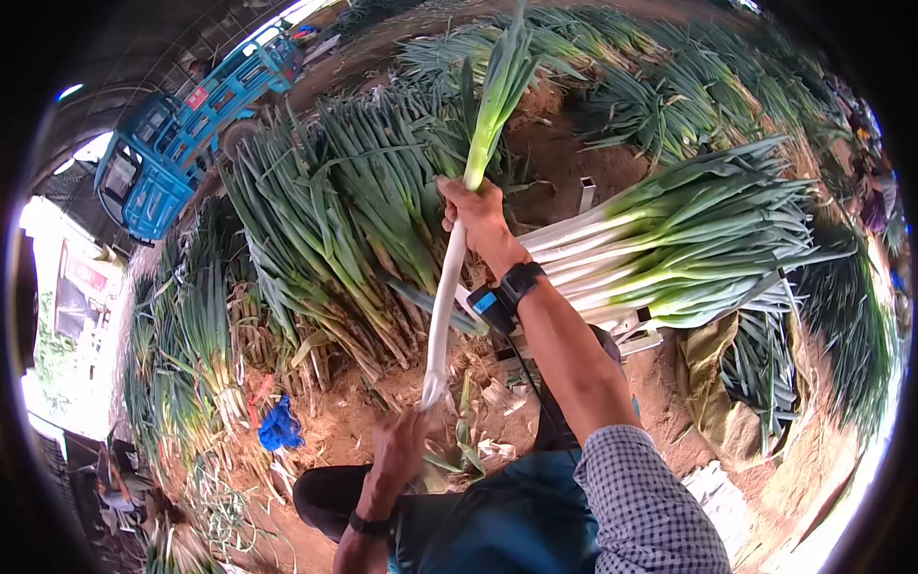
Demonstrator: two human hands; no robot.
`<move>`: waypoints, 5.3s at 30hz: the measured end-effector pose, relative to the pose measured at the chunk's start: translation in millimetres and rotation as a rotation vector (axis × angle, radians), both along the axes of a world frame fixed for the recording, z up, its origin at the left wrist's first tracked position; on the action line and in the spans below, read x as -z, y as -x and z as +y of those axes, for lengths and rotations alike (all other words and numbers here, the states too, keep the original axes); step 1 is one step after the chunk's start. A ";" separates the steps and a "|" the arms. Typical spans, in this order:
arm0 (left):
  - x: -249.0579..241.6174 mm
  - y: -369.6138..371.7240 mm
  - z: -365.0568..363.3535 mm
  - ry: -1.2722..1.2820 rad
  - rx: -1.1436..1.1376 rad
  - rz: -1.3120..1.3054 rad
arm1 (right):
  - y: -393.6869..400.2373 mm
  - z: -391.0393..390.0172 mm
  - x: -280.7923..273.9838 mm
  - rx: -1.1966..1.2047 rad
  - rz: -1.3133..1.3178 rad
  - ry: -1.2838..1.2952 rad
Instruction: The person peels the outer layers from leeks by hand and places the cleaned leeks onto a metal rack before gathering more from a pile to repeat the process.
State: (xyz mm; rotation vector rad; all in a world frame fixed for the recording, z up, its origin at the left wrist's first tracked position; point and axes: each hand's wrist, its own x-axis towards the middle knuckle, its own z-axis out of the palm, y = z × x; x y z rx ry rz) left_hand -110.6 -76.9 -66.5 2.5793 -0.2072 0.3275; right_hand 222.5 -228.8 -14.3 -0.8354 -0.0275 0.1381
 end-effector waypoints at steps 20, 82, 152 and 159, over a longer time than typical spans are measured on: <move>-54.3 -142.3 -19.9 0.868 0.227 0.426 | 45.0 -2.4 -32.6 -0.798 -0.223 -0.454; 5.5 -84.1 2.5 0.419 -0.052 0.005 | 22.3 -17.1 -33.9 -0.440 -0.159 -0.253; 1.2 -203.4 -119.0 0.488 0.191 0.507 | 98.6 -523.5 13.9 0.686 0.011 1.200; 21.4 -213.7 -108.0 0.371 0.368 0.726 | 103.8 -425.7 18.6 0.369 -0.678 1.843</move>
